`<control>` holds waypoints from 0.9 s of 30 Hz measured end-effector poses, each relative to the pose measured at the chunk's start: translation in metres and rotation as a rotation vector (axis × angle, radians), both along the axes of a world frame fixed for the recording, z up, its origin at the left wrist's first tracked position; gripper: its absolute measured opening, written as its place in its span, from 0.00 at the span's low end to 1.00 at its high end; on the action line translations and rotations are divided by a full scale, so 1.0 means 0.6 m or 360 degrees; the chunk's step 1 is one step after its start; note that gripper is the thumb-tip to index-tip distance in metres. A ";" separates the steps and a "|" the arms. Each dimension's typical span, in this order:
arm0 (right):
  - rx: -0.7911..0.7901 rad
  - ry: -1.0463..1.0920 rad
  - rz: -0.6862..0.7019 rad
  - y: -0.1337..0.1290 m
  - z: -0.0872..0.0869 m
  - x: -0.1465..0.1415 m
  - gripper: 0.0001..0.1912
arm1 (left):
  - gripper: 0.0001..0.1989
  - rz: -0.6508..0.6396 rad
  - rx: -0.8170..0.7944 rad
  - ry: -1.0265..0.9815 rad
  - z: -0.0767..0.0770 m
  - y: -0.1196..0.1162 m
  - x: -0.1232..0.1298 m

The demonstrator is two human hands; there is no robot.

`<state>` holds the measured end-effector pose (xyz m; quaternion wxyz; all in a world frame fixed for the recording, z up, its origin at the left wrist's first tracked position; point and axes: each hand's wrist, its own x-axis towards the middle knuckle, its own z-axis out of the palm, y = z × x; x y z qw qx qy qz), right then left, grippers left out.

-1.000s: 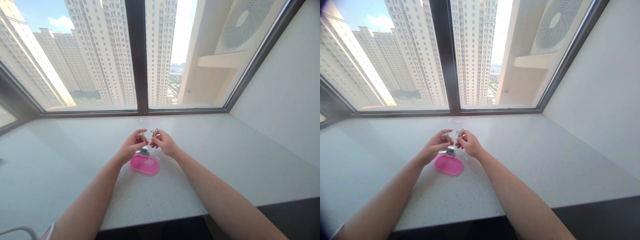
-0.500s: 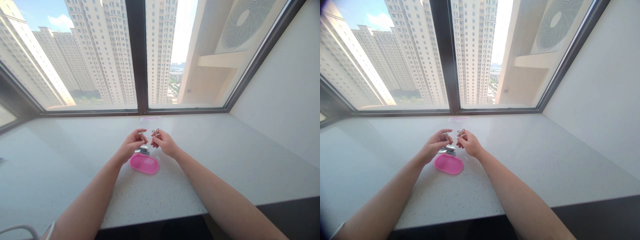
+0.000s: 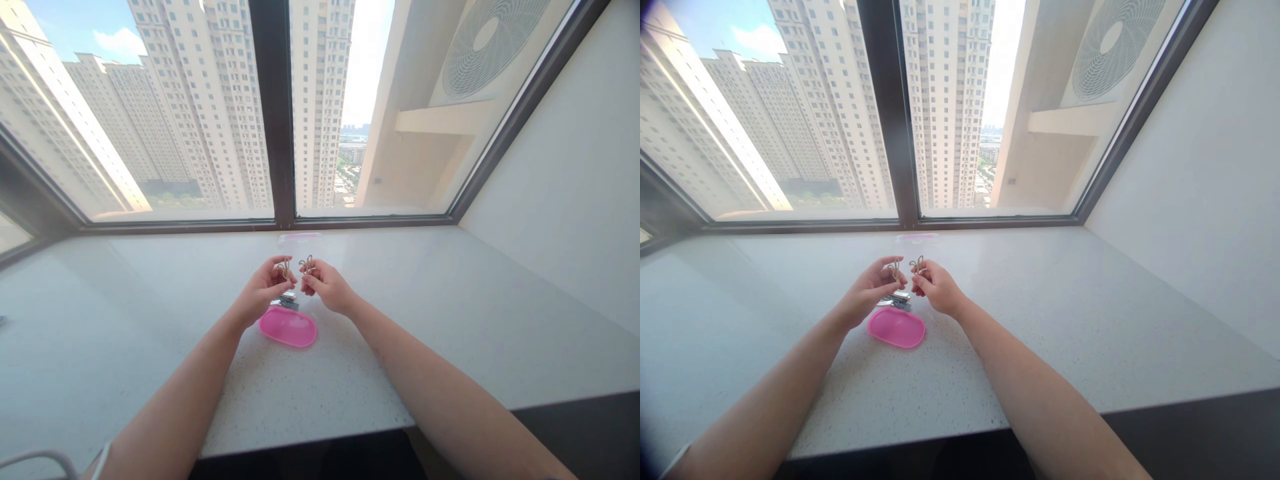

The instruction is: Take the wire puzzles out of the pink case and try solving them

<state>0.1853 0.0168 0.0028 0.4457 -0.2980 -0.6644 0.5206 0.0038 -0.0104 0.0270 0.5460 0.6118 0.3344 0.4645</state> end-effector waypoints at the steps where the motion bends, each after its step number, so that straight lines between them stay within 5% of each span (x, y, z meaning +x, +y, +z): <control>1: 0.0004 0.0005 -0.0001 0.000 0.001 0.000 0.08 | 0.25 -0.0006 0.0006 0.0000 0.000 -0.001 0.000; 27: 0.0092 -0.0030 0.0007 -0.003 0.003 -0.001 0.09 | 0.29 -0.0040 -0.0060 0.0080 0.001 -0.002 0.002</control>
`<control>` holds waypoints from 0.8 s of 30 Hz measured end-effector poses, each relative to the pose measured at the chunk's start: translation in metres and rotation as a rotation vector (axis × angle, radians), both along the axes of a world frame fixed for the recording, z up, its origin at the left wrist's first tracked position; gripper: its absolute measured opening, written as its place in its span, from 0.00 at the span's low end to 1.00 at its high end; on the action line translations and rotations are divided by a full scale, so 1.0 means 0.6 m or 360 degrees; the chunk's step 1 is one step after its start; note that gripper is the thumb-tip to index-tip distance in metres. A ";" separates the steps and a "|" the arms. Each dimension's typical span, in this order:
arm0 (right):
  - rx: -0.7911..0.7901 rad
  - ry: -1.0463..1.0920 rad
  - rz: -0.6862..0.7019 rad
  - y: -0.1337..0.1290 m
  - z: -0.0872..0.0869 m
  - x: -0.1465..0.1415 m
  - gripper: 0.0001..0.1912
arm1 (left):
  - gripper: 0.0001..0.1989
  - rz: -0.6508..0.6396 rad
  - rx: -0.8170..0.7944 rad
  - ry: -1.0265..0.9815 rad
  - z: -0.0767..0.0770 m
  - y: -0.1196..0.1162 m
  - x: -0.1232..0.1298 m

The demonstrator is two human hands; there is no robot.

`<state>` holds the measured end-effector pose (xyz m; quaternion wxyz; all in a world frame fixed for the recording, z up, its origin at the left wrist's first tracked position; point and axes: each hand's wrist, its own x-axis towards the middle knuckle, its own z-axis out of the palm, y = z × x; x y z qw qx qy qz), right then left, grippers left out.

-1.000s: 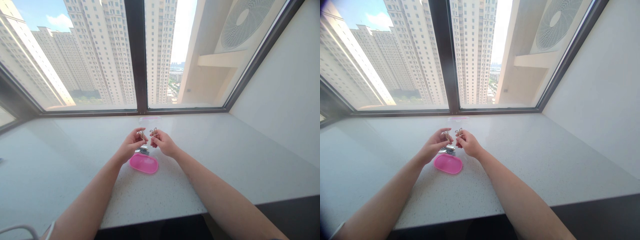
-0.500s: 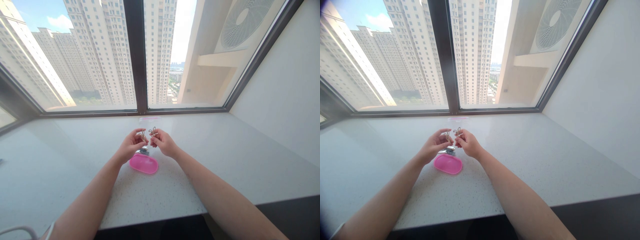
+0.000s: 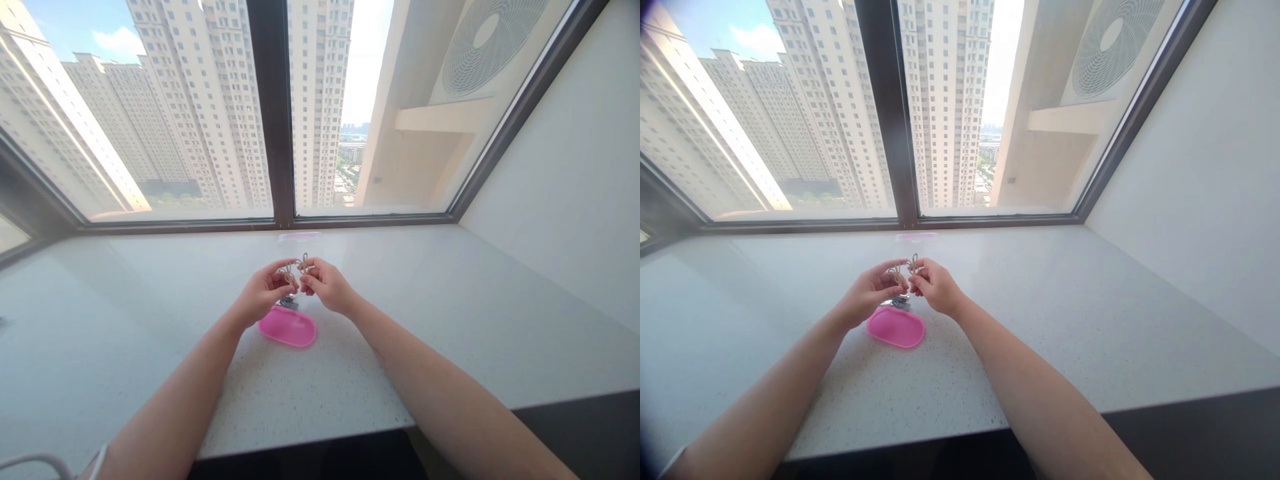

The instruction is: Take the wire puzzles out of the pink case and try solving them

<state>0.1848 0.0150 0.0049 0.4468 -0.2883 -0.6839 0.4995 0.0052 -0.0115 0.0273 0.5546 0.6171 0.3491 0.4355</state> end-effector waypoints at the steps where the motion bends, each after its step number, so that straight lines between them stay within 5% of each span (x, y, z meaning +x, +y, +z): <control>1: 0.0000 -0.0003 0.0001 0.000 0.001 0.000 0.09 | 0.29 -0.0002 -0.0006 -0.0002 0.000 0.000 0.000; 8: 0.0004 -0.0019 -0.0012 0.002 -0.003 -0.001 0.10 | 0.30 0.0063 -0.0067 0.0021 0.002 0.000 0.003; 16: 0.0155 -0.0217 -0.0028 0.001 -0.020 -0.003 0.07 | 0.11 0.0184 -0.0019 0.0007 0.007 -0.002 0.004; 24: 0.0123 -0.0113 -0.0098 0.000 -0.014 -0.003 0.07 | 0.16 0.0213 -0.0040 0.0119 -0.001 0.003 0.000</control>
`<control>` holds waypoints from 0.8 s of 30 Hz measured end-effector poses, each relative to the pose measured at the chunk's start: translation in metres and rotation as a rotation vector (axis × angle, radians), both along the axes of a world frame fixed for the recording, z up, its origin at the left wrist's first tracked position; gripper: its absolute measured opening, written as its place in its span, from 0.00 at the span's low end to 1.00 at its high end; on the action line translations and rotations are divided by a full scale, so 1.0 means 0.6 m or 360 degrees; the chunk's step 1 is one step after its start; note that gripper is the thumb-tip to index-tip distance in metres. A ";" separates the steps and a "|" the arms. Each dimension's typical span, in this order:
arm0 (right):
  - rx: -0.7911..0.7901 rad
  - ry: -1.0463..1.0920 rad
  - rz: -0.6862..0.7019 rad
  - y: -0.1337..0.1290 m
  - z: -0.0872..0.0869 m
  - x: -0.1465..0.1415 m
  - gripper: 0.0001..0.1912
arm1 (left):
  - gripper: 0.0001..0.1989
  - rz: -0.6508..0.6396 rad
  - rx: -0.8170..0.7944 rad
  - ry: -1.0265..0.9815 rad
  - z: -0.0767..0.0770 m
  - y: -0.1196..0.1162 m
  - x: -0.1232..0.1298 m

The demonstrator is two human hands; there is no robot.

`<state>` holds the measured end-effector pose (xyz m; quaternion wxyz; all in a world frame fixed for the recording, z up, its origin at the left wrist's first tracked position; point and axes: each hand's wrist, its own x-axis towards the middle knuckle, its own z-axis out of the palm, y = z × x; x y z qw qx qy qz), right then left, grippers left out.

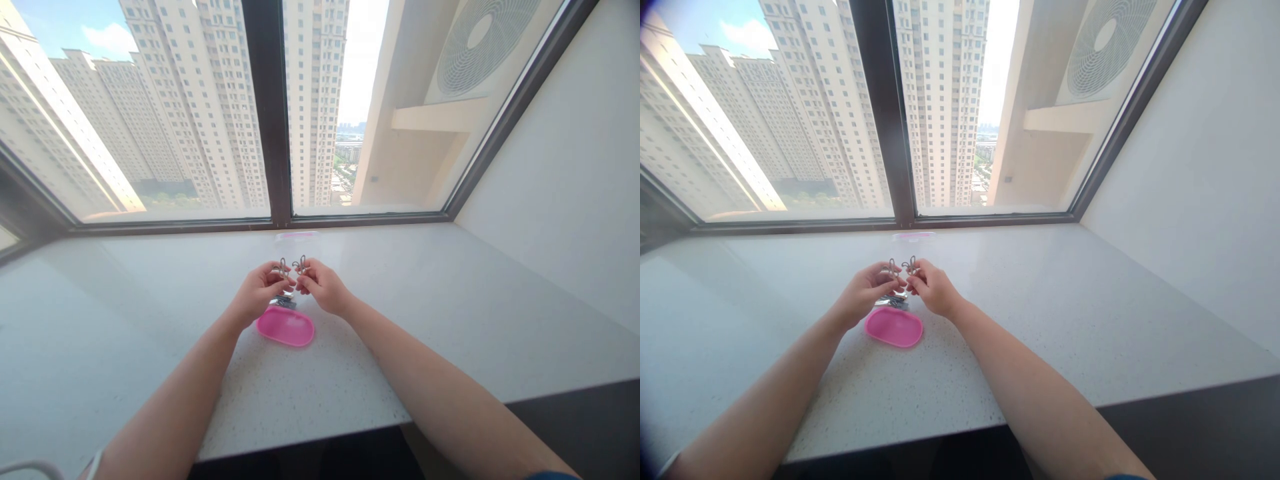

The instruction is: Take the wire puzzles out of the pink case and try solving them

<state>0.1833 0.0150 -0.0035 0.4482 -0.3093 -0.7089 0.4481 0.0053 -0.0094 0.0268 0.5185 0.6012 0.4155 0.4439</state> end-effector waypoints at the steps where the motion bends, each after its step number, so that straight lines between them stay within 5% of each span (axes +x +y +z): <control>1: -0.0005 0.0009 -0.0007 0.001 0.000 0.000 0.07 | 0.16 -0.0010 0.0006 -0.0001 0.000 0.000 0.000; 24: -0.0060 -0.0015 -0.0035 0.014 -0.002 0.004 0.09 | 0.19 -0.0114 -0.0018 0.0007 -0.007 0.007 0.002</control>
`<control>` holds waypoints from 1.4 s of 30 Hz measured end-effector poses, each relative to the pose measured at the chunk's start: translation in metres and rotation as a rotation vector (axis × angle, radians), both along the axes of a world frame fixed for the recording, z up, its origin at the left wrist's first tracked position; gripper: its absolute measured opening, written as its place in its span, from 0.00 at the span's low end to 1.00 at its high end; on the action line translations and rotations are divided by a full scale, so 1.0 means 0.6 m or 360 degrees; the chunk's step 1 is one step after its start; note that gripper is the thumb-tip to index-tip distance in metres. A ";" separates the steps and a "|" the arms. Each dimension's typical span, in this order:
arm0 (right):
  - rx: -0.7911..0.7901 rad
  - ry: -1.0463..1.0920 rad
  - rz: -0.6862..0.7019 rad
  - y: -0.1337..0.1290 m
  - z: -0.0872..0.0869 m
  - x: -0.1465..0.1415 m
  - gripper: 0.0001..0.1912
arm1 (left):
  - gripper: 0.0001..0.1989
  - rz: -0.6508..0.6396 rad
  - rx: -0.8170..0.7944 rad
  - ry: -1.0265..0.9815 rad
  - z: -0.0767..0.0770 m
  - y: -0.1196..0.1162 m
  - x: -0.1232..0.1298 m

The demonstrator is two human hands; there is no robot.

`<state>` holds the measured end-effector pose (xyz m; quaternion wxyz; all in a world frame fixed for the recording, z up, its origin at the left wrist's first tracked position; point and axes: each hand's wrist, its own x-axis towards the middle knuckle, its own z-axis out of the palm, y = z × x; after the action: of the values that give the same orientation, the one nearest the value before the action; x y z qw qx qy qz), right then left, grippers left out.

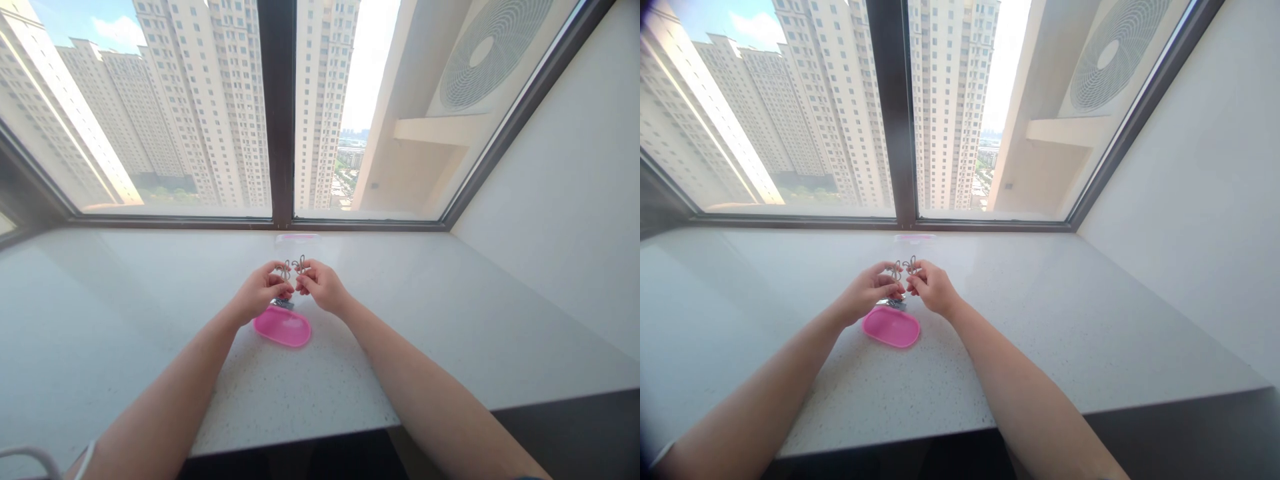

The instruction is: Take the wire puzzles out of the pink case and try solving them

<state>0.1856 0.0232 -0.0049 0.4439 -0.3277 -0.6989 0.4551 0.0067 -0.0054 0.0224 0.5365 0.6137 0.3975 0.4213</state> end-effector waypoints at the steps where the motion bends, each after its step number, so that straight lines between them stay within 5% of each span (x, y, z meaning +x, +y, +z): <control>1: 0.0006 -0.0003 -0.0016 0.000 0.002 0.001 0.09 | 0.19 0.0007 0.0001 0.0006 -0.001 0.000 0.000; 42: 0.0057 -0.0161 -0.0068 -0.002 -0.023 -0.005 0.08 | 0.16 0.0071 -0.0211 -0.0145 -0.017 0.007 0.003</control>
<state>0.1827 0.0217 -0.0185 0.4235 -0.3572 -0.7212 0.4158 0.0086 -0.0013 0.0125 0.5840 0.5480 0.4132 0.4333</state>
